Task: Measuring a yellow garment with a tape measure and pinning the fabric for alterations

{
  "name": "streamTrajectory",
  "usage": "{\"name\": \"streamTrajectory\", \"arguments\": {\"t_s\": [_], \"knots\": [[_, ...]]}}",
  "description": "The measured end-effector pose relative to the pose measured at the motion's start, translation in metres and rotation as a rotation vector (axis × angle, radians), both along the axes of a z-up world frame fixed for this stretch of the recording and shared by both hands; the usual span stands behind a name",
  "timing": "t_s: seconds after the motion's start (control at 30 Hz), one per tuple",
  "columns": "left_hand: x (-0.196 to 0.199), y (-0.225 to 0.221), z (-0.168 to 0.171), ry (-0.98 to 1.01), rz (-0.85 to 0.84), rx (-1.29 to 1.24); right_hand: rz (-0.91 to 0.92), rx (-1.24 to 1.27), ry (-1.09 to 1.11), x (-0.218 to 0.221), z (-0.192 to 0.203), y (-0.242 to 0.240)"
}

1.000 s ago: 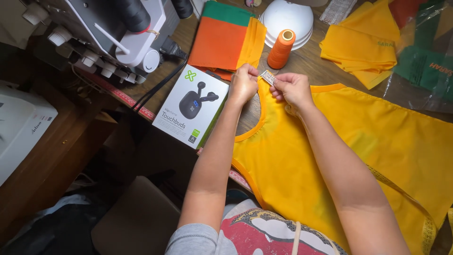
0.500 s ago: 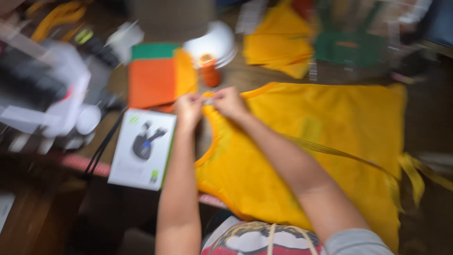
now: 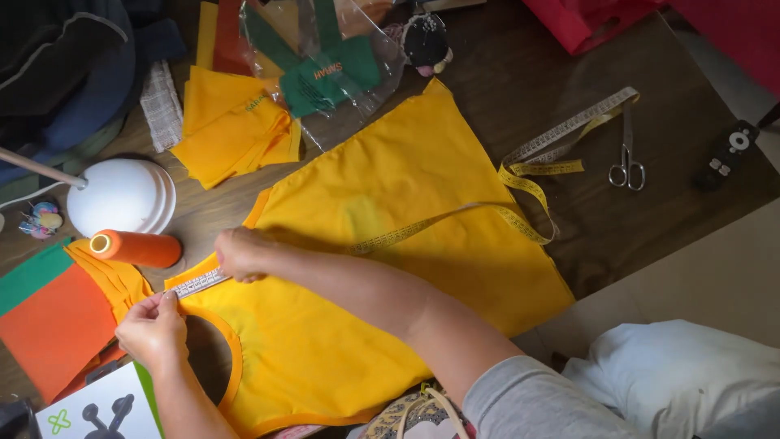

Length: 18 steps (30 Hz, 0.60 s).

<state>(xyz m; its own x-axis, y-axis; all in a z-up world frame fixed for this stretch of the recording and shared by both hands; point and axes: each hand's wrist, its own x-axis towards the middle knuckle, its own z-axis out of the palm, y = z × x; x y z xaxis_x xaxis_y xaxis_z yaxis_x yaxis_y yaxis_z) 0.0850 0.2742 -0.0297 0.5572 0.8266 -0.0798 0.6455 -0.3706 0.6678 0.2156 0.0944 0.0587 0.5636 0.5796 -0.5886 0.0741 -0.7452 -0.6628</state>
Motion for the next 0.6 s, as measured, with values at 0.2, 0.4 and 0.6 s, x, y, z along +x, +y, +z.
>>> {"name": "streamTrajectory", "arguments": {"t_s": [0.2,0.4,0.6], "knots": [[-0.002,0.036,-0.045,-0.074,-0.045,0.091,0.057,0.088,-0.122,0.019,-0.032,-0.04],[-0.003,0.019,-0.037,-0.084,-0.031,0.173,0.012,0.187,-0.038,0.048,-0.041,-0.117],[0.004,0.032,-0.062,-0.089,-0.004,0.266,-0.149,0.172,0.125,0.087,-0.048,-0.201]]}}
